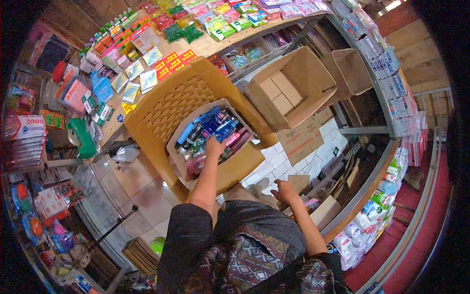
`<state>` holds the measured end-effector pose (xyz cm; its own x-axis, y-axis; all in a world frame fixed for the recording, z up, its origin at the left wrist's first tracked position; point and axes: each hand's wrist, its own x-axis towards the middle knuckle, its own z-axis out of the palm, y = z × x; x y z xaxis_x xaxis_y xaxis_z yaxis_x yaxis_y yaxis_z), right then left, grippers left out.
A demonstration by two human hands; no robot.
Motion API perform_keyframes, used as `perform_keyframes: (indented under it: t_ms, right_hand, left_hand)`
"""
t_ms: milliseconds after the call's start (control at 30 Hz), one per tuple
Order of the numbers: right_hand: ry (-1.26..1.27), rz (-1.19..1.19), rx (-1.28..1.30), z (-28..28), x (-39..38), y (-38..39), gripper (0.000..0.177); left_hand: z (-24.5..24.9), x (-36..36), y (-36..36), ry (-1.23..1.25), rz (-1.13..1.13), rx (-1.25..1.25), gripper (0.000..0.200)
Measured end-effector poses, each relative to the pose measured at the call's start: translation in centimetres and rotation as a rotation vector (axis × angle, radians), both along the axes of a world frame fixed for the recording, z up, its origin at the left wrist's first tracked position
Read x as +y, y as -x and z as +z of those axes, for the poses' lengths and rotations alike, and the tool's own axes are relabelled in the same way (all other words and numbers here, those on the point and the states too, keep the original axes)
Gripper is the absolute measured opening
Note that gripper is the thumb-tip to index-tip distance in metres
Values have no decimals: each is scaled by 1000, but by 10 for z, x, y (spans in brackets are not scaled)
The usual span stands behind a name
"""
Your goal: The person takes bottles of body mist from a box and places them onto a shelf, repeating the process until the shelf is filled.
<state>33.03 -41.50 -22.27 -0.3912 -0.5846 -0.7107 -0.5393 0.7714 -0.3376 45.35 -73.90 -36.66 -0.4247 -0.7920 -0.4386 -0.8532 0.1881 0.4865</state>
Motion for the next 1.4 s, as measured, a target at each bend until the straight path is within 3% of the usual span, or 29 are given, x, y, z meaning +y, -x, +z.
perform_keyframes:
  t_ms: [67,167,300,400,500,600,700,733,833,900,1000,1133,1267,1400]
  right_hand:
    - [0,14,-5,4,-8,0,53]
    - [28,48,-17,7,-18,2,55]
    - [138,-31,-146,9,-40,9,54]
    - [348,-340,-416,-12,-61,10,53]
    - [560,-779,-649,24,-108,3,52]
    - [666,-1042,-924,17,-123,6,45]
    - [687,-1042,-925,5,-112,11,39]
    - [721,-1144,-893,2,-108,10,19]
    - [775,-1223,-884,-6,-85,12,18]
    - [770,-1248,-901,-8,-74,13,21]
    - [731,-1282,-906,-8,-61,11,25]
    - [695,-1239,-939,-5,-57,2,27]
    - [589,-1094,-890,3,-59,-2,33]
    - [625,-1122,-927,5,-57,-7,32]
  left_hand:
    - [-31,7,-11,150,-122,84,51]
    - [26,2,-9,-117,-201,50,48]
    - [41,24,-22,-41,-134,321,48]
    - [60,47,-23,56,-117,526,48]
    - [114,61,-19,-159,-305,498,33]
    - [144,83,-12,-153,-426,636,36]
    - [146,93,-4,-235,-418,882,32]
    - [150,85,-6,-425,-405,689,30]
    - [119,58,-3,-172,-164,616,27]
    - [64,37,-6,105,-77,481,24]
    - [33,5,0,248,-150,236,26]
    - [14,-14,23,207,-402,244,47]
    - [11,-18,46,170,-450,118,58]
    - [-12,-18,61,170,-454,-31,53]
